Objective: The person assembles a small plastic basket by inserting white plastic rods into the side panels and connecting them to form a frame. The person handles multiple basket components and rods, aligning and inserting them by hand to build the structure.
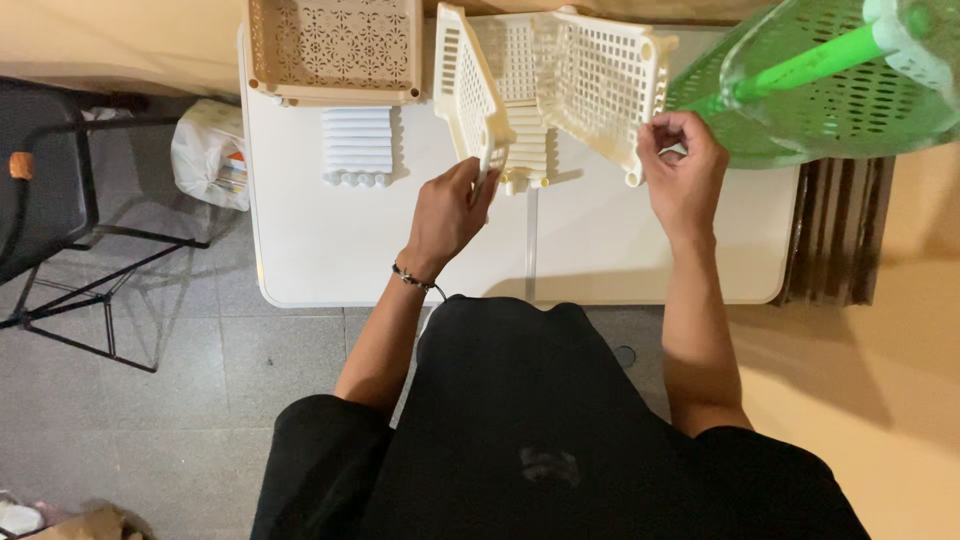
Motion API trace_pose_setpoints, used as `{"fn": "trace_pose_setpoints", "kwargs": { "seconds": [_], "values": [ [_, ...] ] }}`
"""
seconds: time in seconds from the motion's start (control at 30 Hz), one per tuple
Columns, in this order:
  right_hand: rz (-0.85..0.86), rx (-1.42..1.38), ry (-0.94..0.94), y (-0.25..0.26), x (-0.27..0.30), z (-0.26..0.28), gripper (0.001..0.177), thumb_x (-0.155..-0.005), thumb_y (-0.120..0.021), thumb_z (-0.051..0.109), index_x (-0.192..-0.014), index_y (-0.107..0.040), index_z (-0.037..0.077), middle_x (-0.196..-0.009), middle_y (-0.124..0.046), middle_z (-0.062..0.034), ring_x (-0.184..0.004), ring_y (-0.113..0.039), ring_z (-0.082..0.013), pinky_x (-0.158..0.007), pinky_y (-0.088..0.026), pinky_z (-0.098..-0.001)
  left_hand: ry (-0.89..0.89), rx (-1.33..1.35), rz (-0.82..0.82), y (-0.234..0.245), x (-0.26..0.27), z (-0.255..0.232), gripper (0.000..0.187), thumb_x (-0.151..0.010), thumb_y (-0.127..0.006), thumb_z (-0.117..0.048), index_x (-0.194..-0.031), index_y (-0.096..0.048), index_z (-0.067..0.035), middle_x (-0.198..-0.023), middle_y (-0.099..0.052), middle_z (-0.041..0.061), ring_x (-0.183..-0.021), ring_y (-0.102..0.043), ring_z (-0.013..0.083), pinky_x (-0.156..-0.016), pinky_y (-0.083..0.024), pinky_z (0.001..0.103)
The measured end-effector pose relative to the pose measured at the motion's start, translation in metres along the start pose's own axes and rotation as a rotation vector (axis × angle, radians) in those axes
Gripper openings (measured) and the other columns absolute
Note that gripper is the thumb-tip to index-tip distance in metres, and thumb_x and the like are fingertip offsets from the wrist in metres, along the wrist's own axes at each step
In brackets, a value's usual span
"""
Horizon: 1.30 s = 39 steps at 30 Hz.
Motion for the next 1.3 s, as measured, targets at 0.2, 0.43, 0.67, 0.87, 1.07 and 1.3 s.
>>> {"fn": "trace_pose_setpoints", "kwargs": {
  "seconds": [0.2, 0.43, 0.67, 0.87, 1.07, 1.3],
  "values": [
    [-0.056, -0.102, 0.057, 0.021, -0.023, -0.063, 0.012, -0.11, -0.072, 0.006, -0.113, -0.065, -0.004, -0.098, -0.066, -0.0015, -0.087, -0.061, -0.0059, -0.075, -0.055, -0.0237, -0.417, -0.336, 0.048, -0.003, 0.032, -0.013, 0.011, -0.091, -0.072, -0.008, -0.102, -0.07, -0.008, -0.088, -0.061, 0.0, -0.079, -0.059, 0.0151, -0.058, -0.05, 0.03],
    [-0.024, -0.495, -0.03, 0.022, -0.057, -0.142, 0.016, -0.117, -0.061, 0.016, -0.121, -0.055, 0.002, -0.106, -0.062, -0.0028, -0.089, -0.062, -0.0087, -0.075, -0.057, -0.0268, -0.519, -0.45, 0.213, 0.009, 0.062, 0.007, 0.026, -0.083, -0.073, -0.009, -0.108, -0.074, -0.017, -0.093, -0.062, -0.006, -0.088, -0.059, 0.015, -0.068, -0.055, 0.027],
    [0.079, -0.547, -0.108, 0.0, -0.076, -0.181, 0.023, -0.114, -0.06, 0.018, -0.131, -0.05, 0.006, -0.12, -0.06, -0.0002, -0.106, -0.062, -0.0087, -0.089, -0.06, -0.0278, -0.438, -0.484, 0.149, 0.023, 0.1, 0.026, 0.04, -0.081, -0.074, -0.005, -0.119, -0.075, -0.018, -0.099, -0.065, -0.008, -0.088, -0.058, 0.0148, -0.068, -0.056, 0.027],
    [0.212, -0.198, 0.054, -0.04, -0.105, -0.189, 0.022, -0.122, -0.063, 0.013, -0.126, -0.044, 0.003, -0.106, -0.056, -0.0044, -0.094, -0.054, -0.0112, -0.084, -0.05, -0.0302, -0.334, -0.502, 0.107, 0.034, 0.121, 0.033, 0.039, -0.082, -0.075, -0.003, -0.117, -0.074, -0.019, -0.102, -0.068, -0.009, -0.086, -0.06, 0.0146, -0.069, -0.056, 0.027],
    [0.268, 0.043, -0.056, -0.091, -0.138, -0.215, 0.028, -0.113, -0.062, 0.013, -0.131, -0.041, 0.006, -0.093, -0.063, -0.0071, -0.084, -0.062, -0.0165, -0.073, -0.05, -0.0339, -0.222, -0.467, 0.022, 0.048, 0.121, 0.027, 0.037, -0.082, -0.075, 0.001, -0.114, -0.075, -0.017, -0.095, -0.067, -0.008, -0.078, -0.055, 0.0148, -0.064, -0.05, 0.028],
    [0.323, 0.027, -0.153, -0.138, -0.172, -0.261, 0.028, -0.111, -0.058, 0.014, -0.134, -0.043, 0.012, -0.098, -0.065, -0.0073, -0.089, -0.064, -0.0166, -0.078, -0.052, -0.0353, -0.123, -0.44, -0.04, 0.049, 0.112, 0.026, 0.036, -0.081, -0.08, 0.003, -0.112, -0.075, -0.015, -0.087, -0.064, -0.007, -0.074, -0.053, 0.0152, -0.059, -0.046, 0.029]
  ]
}}
Point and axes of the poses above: each hand's wrist, its own x-axis away from the middle knuckle, its own y-axis out of the back of the hand, z = x × y, the point moved 7 cm from there along -x, towards the middle knuckle
